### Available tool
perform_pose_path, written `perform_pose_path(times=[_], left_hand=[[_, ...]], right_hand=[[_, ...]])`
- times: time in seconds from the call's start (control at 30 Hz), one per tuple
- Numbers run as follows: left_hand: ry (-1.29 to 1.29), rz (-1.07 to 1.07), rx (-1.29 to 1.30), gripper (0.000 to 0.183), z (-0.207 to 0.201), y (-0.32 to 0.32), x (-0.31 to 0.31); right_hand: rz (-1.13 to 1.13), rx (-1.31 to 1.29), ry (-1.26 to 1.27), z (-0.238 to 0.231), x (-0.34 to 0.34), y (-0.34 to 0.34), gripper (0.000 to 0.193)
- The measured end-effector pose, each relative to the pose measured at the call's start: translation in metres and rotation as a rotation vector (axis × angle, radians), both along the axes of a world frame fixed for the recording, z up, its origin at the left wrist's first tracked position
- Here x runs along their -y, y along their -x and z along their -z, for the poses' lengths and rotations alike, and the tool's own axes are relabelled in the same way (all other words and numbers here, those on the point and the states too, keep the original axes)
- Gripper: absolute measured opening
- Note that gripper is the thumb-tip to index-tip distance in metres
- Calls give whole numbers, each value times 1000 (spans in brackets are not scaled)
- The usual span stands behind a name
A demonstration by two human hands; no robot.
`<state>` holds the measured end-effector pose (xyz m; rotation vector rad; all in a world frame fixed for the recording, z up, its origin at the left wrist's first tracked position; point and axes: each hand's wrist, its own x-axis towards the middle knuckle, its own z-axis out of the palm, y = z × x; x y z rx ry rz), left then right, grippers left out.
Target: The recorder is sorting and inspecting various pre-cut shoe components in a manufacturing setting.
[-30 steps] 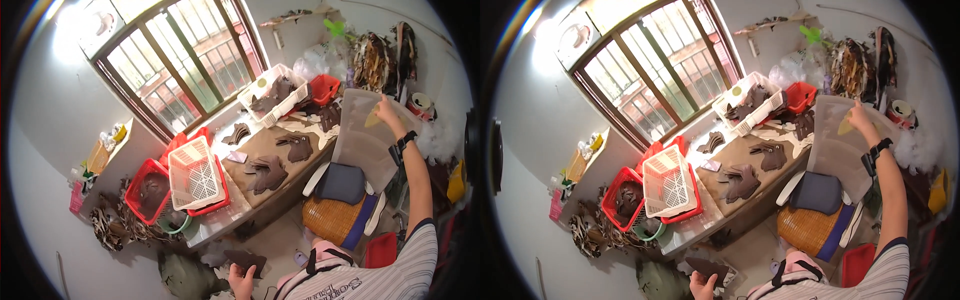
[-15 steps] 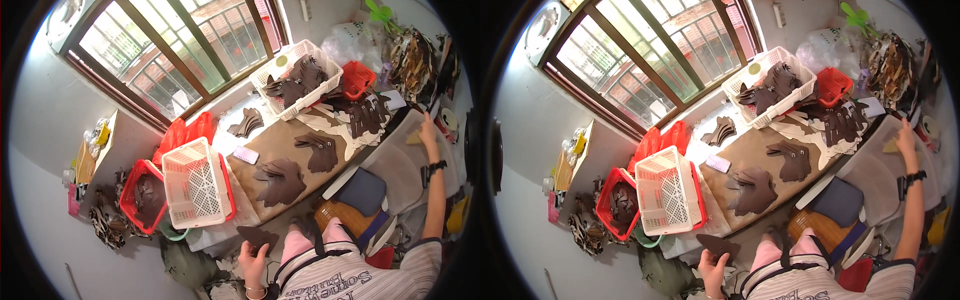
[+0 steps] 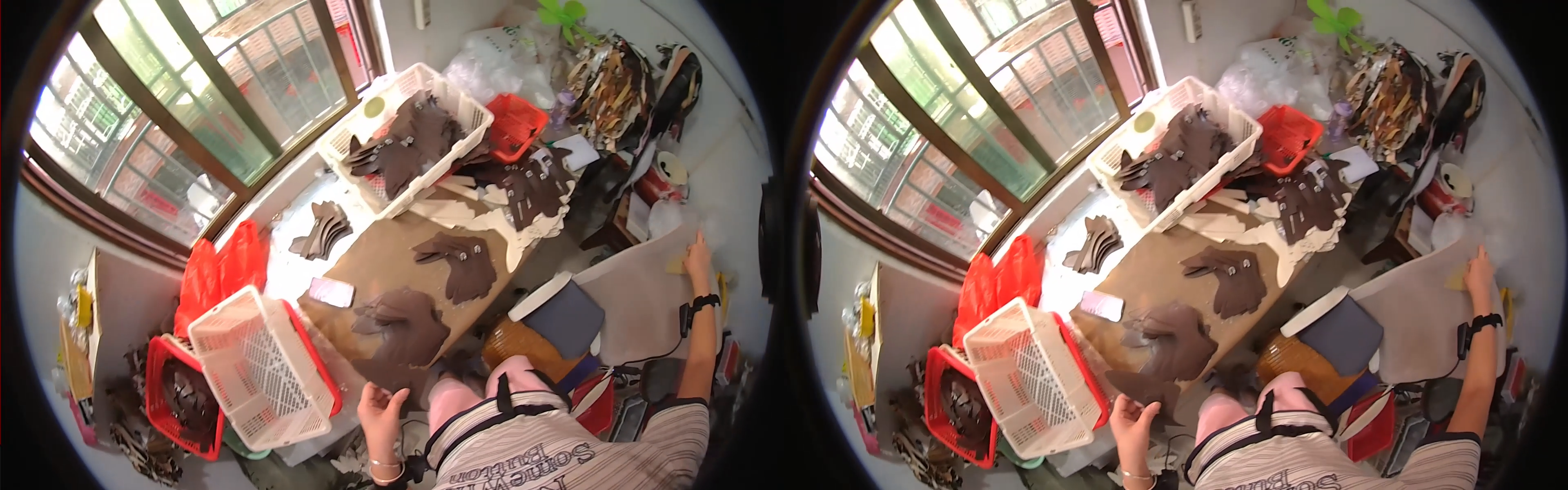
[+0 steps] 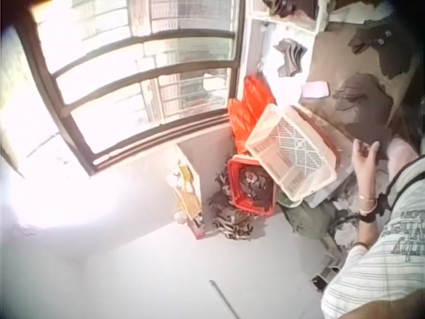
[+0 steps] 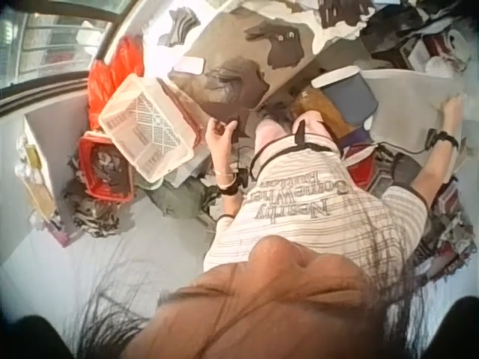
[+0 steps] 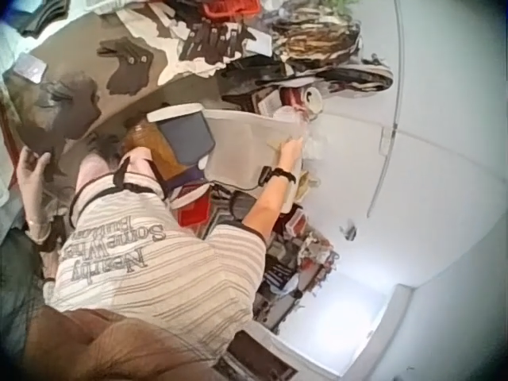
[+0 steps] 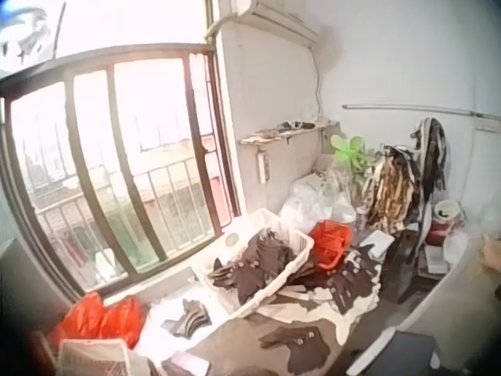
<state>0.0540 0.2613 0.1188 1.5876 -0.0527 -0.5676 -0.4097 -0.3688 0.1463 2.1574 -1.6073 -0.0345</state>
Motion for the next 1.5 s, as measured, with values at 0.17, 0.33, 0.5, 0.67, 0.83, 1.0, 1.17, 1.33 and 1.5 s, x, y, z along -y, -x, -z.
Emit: perform_pose_path(times=[0.17,0.33,0.5,0.67,0.83,1.0,1.17,1.33,1.5], left_hand=[[-27,41,-13,27,-9,-21,20],[58,7,-187,34,25,-33,53],[158,32,-288,33,56,-44,125],[179,152,-329,29,70,-64,205],[-26,126,-359,36,132,-87,273],[-56,83,-320,40,196,-98,323],[-86,100,-430,48,249,-112,339],[-162,45,-379,43,289,-116,347],[-287,46,-287,35,307,-112,338]], right_hand=[[297,44,-15,21,45,102,19],[79,15,-145,37,28,40,24],[-152,563,-548,7,-58,-140,21],[-257,713,-815,21,-53,-245,22],[-253,845,-988,24,-17,-317,21],[-184,1099,-1082,29,6,-301,18],[-44,1236,-1007,19,-14,-272,16],[106,1338,-967,-3,-29,-245,13],[213,1454,-964,7,0,-236,12]])
